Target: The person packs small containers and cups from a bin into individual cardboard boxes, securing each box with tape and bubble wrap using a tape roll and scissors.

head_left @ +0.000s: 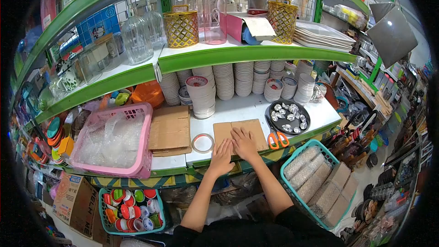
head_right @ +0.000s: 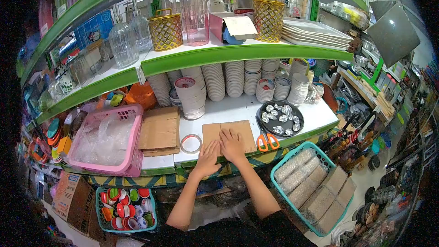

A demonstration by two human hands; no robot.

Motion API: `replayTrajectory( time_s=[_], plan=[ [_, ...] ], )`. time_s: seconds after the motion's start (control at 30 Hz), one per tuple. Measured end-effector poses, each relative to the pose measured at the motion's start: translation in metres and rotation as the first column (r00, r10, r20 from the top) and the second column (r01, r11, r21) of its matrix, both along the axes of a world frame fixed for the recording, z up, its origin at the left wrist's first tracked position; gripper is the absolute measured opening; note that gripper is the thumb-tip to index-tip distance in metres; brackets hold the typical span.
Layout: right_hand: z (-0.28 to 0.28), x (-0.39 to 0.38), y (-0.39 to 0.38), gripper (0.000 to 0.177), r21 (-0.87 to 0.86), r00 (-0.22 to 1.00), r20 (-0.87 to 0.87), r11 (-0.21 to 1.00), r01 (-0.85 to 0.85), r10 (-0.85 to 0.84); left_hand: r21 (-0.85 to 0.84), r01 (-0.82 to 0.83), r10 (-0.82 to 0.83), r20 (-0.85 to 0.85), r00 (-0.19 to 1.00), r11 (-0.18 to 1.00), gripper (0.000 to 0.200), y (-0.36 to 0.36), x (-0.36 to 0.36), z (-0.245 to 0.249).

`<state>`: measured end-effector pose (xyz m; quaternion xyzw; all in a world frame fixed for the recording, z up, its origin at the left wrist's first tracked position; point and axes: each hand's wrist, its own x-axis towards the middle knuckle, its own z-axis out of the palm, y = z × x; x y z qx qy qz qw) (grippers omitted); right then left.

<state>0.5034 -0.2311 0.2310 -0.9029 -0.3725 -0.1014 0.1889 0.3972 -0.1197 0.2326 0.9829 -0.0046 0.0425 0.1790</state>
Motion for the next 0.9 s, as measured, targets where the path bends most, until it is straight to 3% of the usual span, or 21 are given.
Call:
replayTrajectory(
  time_s=[0.17, 0.37, 0.5, 0.57, 0.63, 0.7, 0.77, 0.83, 0.9],
  plan=[
    [0.010, 0.019, 0.004, 0.053, -0.093, 0.980, -0.157, 0.990, 0.107, -0.121, -0.048, 0.000, 0.001, 0.011, 1.000, 0.999, 0.089, 0.002, -0.001, 0.001],
    [0.003, 0.026, 0.004, 0.066, -0.093, 0.915, -0.122, 0.922, 0.376, -0.385, -0.028, -0.002, 0.002, 0.019, 1.000, 1.000, 0.088, 0.002, -0.003, 0.002],
    [0.008, 0.029, -0.007, 0.069, -0.123, 0.869, -0.158, 0.882, 0.455, -0.470, -0.042, -0.047, 0.049, 0.040, 0.998, 0.998, 0.081, 0.002, 0.000, -0.003],
    [0.000, 0.033, -0.010, 0.076, -0.060, 0.853, -0.142, 0.864, 0.500, -0.503, -0.063, -0.086, 0.090, 0.060, 0.994, 0.994, 0.079, -0.002, 0.004, -0.005],
    [-0.002, 0.029, -0.009, 0.074, -0.009, 0.857, -0.092, 0.861, 0.508, -0.506, -0.235, -0.185, 0.209, 0.083, 0.974, 0.954, 0.077, -0.003, 0.008, -0.006],
    [-0.001, 0.029, -0.010, 0.073, 0.046, 0.858, -0.041, 0.857, 0.513, -0.512, -0.329, -0.163, 0.205, 0.096, 0.974, 0.930, 0.074, 0.001, 0.012, -0.005],
    [0.008, 0.027, -0.015, 0.067, 0.121, 0.889, -0.138, 0.883, 0.453, -0.437, -0.419, -0.140, 0.203, 0.110, 0.973, 0.897, 0.070, 0.007, 0.022, -0.012],
    [0.017, 0.028, -0.020, 0.063, 0.184, 0.892, -0.177, 0.877, 0.445, -0.415, -0.730, -0.020, 0.278, 0.234, 0.932, 0.684, 0.065, 0.011, 0.029, -0.015],
    [0.024, 0.032, -0.026, 0.059, 0.241, 0.892, -0.217, 0.864, 0.443, -0.397, -0.735, 0.022, 0.310, 0.312, 0.898, 0.677, 0.062, 0.009, 0.033, -0.013]
  ],
)
